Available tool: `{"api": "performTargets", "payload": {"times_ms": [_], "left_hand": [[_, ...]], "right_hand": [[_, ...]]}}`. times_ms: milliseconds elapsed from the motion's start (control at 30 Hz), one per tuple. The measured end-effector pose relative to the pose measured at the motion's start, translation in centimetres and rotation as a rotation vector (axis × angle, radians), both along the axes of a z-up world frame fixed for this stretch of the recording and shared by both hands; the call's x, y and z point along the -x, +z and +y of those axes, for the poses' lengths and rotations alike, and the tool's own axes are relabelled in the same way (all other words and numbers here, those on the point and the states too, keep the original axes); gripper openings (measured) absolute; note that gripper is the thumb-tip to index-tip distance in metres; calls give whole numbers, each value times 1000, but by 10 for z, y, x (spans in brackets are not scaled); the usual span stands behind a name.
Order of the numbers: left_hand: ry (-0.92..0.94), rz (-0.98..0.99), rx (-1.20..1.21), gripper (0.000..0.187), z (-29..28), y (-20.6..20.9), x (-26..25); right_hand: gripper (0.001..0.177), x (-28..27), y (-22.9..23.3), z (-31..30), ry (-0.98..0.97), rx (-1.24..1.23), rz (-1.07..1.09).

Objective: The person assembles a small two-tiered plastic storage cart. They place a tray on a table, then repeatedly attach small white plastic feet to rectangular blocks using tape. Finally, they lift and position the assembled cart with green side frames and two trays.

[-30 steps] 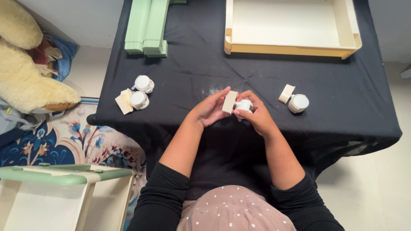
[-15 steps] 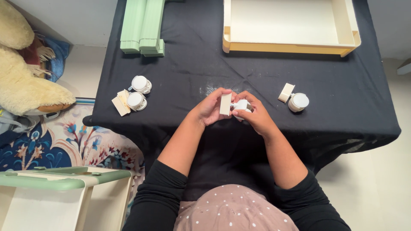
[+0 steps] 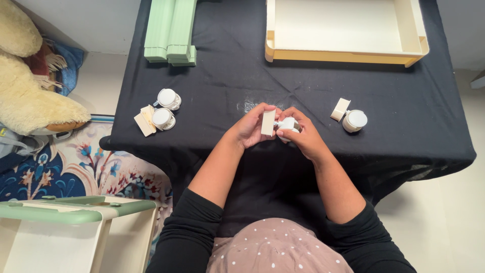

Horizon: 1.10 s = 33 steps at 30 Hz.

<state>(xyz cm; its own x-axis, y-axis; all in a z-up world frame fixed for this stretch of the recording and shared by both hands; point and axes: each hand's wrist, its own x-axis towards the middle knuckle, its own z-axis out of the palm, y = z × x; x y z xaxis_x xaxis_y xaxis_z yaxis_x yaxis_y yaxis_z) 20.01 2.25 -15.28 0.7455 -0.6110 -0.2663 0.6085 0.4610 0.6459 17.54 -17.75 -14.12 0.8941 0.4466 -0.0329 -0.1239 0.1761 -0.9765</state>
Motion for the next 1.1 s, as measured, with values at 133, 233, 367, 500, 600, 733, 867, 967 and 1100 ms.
{"api": "performTargets", "payload": {"times_ms": [133, 233, 367, 500, 600, 733, 867, 967, 1100], "left_hand": [[6, -2, 8, 28, -1, 1, 1], [12, -4, 1, 28, -1, 1, 2], [4, -11, 6, 29, -1, -1, 1], [18, -37, 30, 32, -1, -4, 0], [57, -41, 15, 42, -3, -2, 6], [204, -13, 23, 45, -13, 11, 25], [309, -7, 73, 40, -29, 45, 64], [299, -62, 220, 41, -40, 77, 116], [232, -44, 320, 37, -46, 111, 170]], "right_hand": [[28, 0, -1, 0, 2, -11, 6], [28, 0, -1, -1, 5, -20, 4], [28, -1, -2, -1, -3, -16, 8], [29, -1, -3, -2, -9, -49, 24], [28, 0, -5, -3, -21, -86, 16], [29, 2, -1, -4, -18, -106, -16], [31, 34, 22, -14, -59, -31, -100], [31, 79, 56, -33, -84, -17, -212], [31, 128, 97, -52, 24, -119, -335]]}}
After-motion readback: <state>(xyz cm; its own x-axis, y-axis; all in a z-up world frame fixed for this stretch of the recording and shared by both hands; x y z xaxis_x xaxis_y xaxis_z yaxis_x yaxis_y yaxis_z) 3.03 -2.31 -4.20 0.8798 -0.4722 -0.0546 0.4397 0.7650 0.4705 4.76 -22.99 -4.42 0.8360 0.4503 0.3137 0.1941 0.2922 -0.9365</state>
